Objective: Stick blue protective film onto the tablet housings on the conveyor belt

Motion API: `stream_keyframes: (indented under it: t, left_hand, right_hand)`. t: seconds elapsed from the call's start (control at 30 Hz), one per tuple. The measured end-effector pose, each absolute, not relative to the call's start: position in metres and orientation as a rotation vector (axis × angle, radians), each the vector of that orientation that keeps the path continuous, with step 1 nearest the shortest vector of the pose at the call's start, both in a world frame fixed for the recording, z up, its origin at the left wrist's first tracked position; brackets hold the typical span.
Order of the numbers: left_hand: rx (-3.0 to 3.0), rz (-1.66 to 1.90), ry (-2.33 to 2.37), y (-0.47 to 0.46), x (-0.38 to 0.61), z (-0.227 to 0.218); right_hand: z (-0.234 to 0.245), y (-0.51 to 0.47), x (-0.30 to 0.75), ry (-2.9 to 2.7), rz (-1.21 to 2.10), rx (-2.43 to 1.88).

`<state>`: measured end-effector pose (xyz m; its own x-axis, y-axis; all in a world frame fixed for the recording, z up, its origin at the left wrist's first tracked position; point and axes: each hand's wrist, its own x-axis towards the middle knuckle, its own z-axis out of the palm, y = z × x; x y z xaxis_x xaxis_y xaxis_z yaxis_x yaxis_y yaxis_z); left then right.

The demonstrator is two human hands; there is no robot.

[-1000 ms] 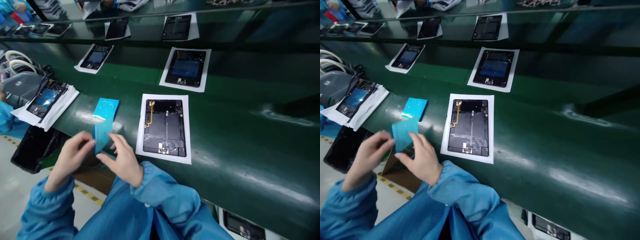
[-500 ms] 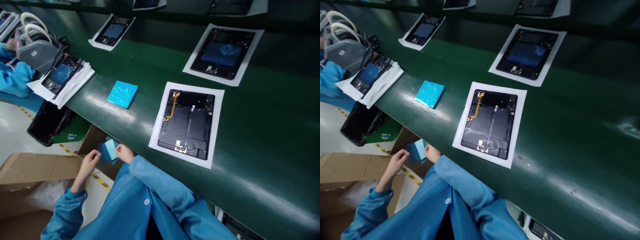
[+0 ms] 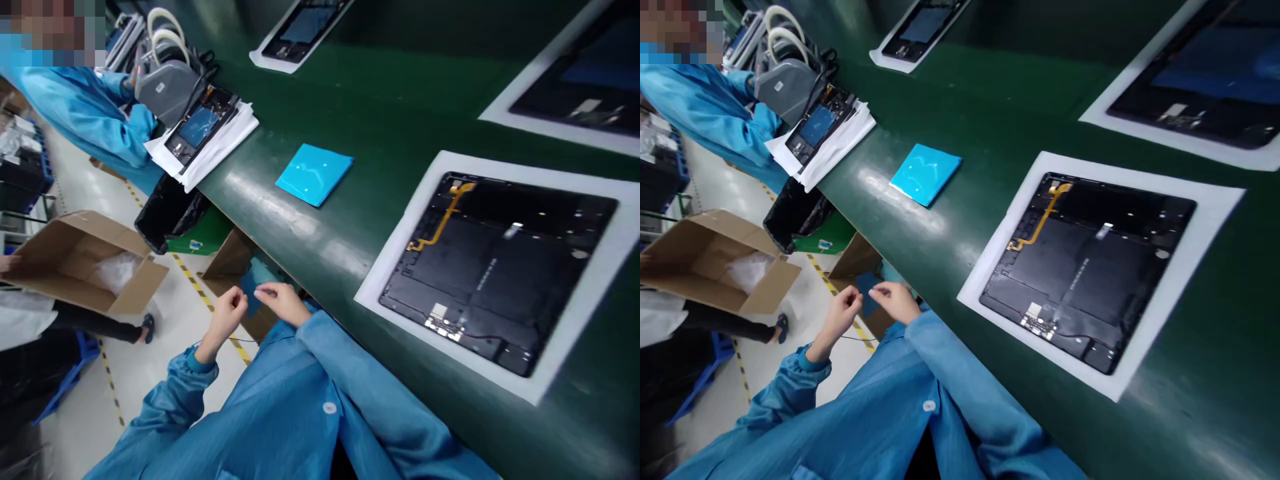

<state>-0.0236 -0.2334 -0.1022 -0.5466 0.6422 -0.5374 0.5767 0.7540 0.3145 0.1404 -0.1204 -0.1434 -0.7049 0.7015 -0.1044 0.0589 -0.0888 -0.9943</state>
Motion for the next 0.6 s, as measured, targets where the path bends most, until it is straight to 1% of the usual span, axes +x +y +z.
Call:
stream_keyframes:
  t: [0.1,0.2,0.37,0.6]
  left_hand:
    - [1.050,0.225,2.195,-0.229,-0.007,-0.088]
    - [1.193,0.309,2.075,-0.222,0.001,-0.069]
    - [1.381,0.431,1.952,-0.214,0.009,-0.044]
    - [1.566,0.660,1.997,-0.198,-0.005,-0.034]
  right_hand:
    - [-0.134,-0.127,0.154,-1.761,1.941,-0.667]
    - [-0.120,-0.127,0.171,-1.726,1.935,-0.656]
    - [-0.098,-0.128,0.184,-1.690,1.788,-0.770]
    - [-0.089,-0.129,0.196,-1.773,1.571,-0.857]
